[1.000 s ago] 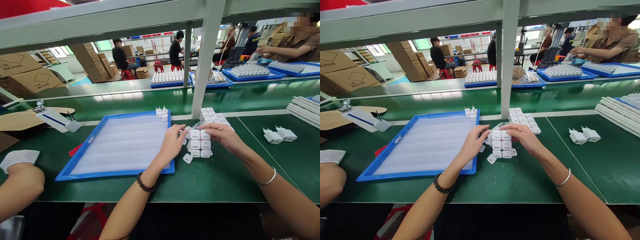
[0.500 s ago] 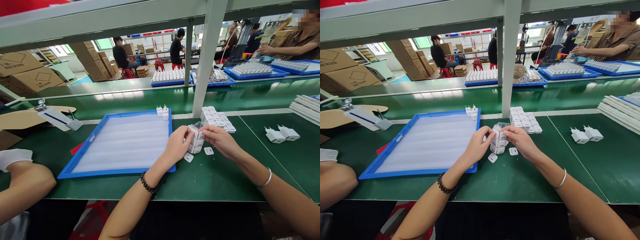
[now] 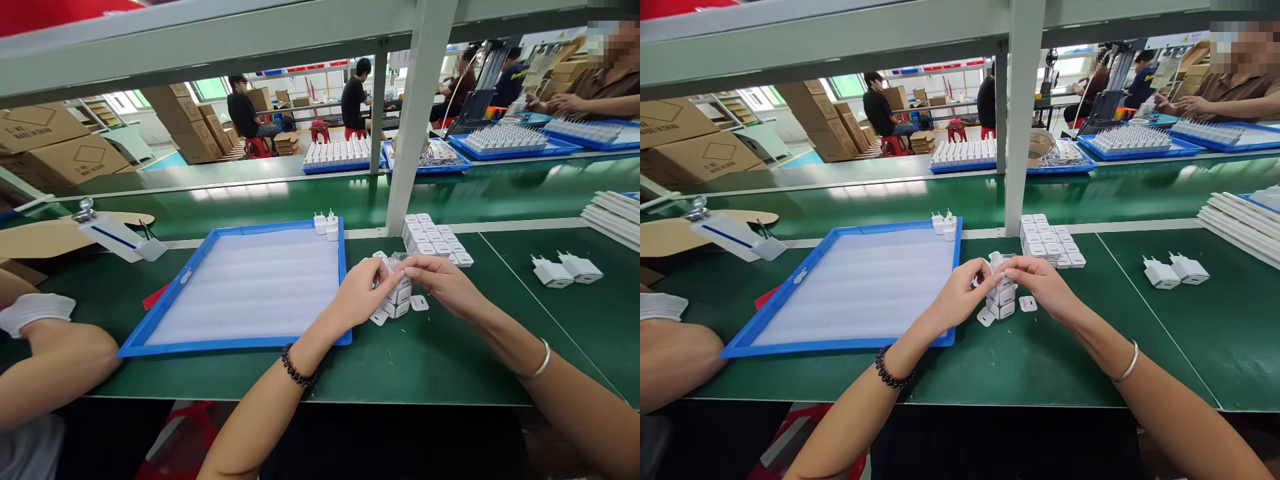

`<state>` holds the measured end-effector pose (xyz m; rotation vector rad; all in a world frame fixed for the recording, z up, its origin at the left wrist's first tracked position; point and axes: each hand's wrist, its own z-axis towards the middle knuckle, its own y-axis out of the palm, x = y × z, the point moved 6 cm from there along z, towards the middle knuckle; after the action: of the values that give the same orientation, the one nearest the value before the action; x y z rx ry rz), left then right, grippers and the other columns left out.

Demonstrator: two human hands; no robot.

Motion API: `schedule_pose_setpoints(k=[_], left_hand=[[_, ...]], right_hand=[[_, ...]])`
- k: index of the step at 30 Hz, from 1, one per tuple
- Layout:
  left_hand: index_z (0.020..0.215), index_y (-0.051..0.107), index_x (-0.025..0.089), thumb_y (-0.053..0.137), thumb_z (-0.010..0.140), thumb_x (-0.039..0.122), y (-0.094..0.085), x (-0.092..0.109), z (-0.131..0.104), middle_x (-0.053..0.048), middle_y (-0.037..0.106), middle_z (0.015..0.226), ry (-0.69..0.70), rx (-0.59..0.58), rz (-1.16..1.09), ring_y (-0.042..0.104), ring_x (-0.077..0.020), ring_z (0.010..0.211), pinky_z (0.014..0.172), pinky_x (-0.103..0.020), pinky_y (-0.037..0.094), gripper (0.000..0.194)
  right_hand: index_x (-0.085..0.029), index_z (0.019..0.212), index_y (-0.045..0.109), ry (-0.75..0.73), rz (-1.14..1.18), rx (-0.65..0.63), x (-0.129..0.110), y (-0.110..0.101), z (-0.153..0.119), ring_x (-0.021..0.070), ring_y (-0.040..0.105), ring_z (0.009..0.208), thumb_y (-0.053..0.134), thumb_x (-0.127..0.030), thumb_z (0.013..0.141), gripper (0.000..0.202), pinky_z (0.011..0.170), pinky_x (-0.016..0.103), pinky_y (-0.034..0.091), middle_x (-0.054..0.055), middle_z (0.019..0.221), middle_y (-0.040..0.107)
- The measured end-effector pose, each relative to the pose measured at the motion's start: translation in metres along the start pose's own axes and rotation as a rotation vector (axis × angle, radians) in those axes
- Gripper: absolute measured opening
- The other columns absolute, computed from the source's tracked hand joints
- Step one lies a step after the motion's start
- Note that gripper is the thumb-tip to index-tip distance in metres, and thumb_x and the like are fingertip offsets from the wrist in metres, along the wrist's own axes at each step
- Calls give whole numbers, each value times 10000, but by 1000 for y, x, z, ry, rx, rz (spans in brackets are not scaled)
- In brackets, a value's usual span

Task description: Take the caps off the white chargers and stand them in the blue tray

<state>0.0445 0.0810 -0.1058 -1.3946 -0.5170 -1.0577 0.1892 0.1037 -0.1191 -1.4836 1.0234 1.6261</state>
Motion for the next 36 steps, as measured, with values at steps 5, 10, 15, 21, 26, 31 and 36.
schedule_pose_setpoints(k=[5,10,15,21,26,31,36], left_hand=[[756,479,186,495,961,511,2,-2,1,28,493,746,-45,-63,-99,425,-118,699,642,-274,336,385],[674,441,177,481,964,371,-3,0,2,33,459,675,-6,2,-145,396,-105,662,625,-270,307,351],[649,403,183,454,946,318,-10,6,-1,38,409,635,38,129,-133,356,-101,626,601,-268,286,330],[580,302,186,517,896,344,-15,-9,1,46,305,571,-96,129,-59,292,-93,572,562,-273,223,414],[561,332,179,543,917,502,1,-9,3,47,339,553,-94,-23,1,330,-95,571,573,-270,258,525],[810,535,192,510,959,440,13,-2,1,22,606,769,-64,-98,-41,501,-118,683,638,-259,371,290],[848,534,196,488,971,497,12,-3,1,6,647,846,-57,-75,18,551,-138,762,672,-269,392,329]], right_hand=[[-205,824,804,66,66,-20,8,-1,2,155,605,797,794,-418,776,218,773,301,472,42,854,727],[-192,837,807,91,134,58,8,-9,5,166,634,852,814,-385,755,210,810,294,500,56,894,734],[-179,788,772,45,180,226,3,-38,11,185,654,829,815,-325,741,159,830,329,534,71,858,727],[-186,807,753,-7,260,492,3,-73,13,181,645,786,789,-279,729,127,765,327,539,61,848,706],[-173,874,809,37,142,345,9,-40,10,119,522,690,830,-343,718,232,694,289,470,42,858,696],[-196,805,793,57,159,234,13,-13,3,165,624,810,878,-347,665,223,829,333,500,39,844,709],[-195,710,759,108,185,146,13,-4,0,148,595,771,867,-318,664,171,788,309,488,20,780,668]])
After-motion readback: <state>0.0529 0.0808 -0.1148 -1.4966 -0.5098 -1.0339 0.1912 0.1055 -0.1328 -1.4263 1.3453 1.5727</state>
